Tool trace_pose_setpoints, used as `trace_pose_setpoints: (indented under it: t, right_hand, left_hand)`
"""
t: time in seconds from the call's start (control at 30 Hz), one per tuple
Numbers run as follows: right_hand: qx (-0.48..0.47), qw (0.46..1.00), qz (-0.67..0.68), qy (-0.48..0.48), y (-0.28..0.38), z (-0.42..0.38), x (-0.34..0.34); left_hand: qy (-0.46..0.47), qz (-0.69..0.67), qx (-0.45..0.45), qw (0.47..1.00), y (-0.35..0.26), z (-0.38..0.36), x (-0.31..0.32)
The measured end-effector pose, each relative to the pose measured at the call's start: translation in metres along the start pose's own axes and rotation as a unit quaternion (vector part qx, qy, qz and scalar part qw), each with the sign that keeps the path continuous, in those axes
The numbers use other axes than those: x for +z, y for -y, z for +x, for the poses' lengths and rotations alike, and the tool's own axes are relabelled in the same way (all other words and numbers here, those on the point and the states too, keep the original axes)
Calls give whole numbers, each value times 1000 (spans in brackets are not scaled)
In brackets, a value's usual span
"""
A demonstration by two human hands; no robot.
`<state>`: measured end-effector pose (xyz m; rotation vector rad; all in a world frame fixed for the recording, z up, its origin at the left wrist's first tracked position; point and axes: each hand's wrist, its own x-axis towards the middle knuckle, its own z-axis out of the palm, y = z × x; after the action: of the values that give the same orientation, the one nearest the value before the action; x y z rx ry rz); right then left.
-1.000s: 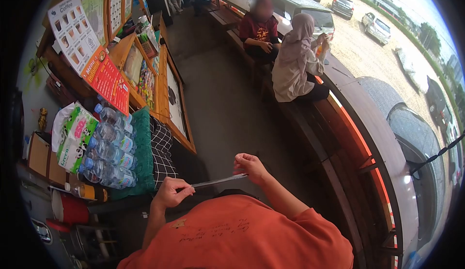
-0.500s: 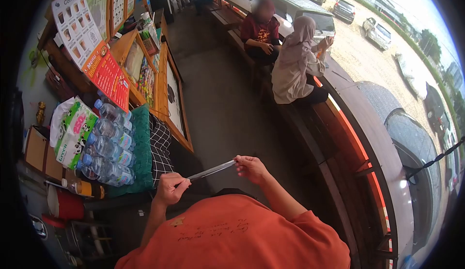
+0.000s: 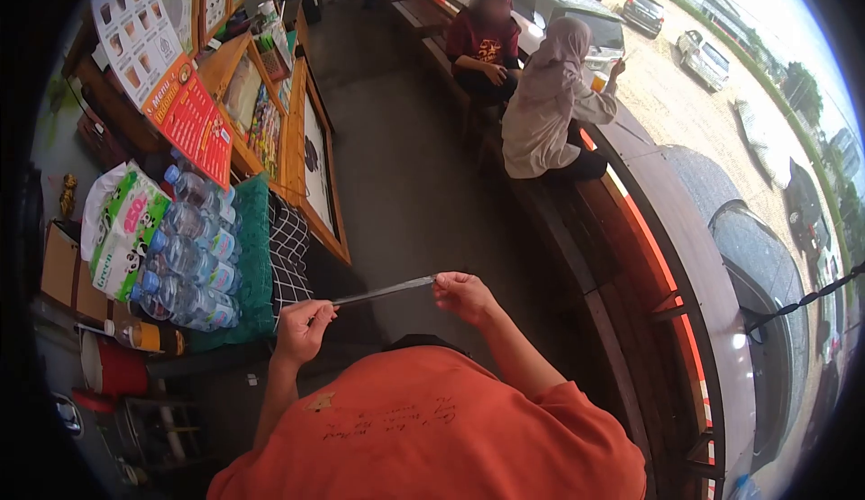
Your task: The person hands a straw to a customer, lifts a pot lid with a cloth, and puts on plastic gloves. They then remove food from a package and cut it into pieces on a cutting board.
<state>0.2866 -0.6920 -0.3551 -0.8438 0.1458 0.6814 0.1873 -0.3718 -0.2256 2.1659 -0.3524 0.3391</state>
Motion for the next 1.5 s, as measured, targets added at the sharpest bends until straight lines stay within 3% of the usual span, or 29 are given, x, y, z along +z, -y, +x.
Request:
trace_pose_setpoints:
  t: [0.13,0.4,0.67,0.93,1.13,1.3,1.5]
  right_hand:
    - [12,999,-10,-44,5,-8,11]
    - [-11,999,-11,-39,-3,-2,3]
    - [-18,1000,-3,-22,-4,-7,11]
    - [-33,996,-55,-68,-7,-9,15]
    - [-50,996,-54,-56,-11,-8,11]
    - [-33,998,-18,-46,-11,-10,12]
    - [-7,999,15,-28,-6,-4,19]
  left_hand:
    - [-22,20,19,999,0,5,1]
    - [-72,0,35,997,2,3,3]
    - [-55,-26,3,998,4,-2,-2]
    - [-50,-29,8,998,-2,-2,-6]
    - [0,-13,32,999,-4,-3,-10]
    - [113,-53,-8,992,-18,-4,-15]
    - [148,-130,27,980,-13,-9,-15]
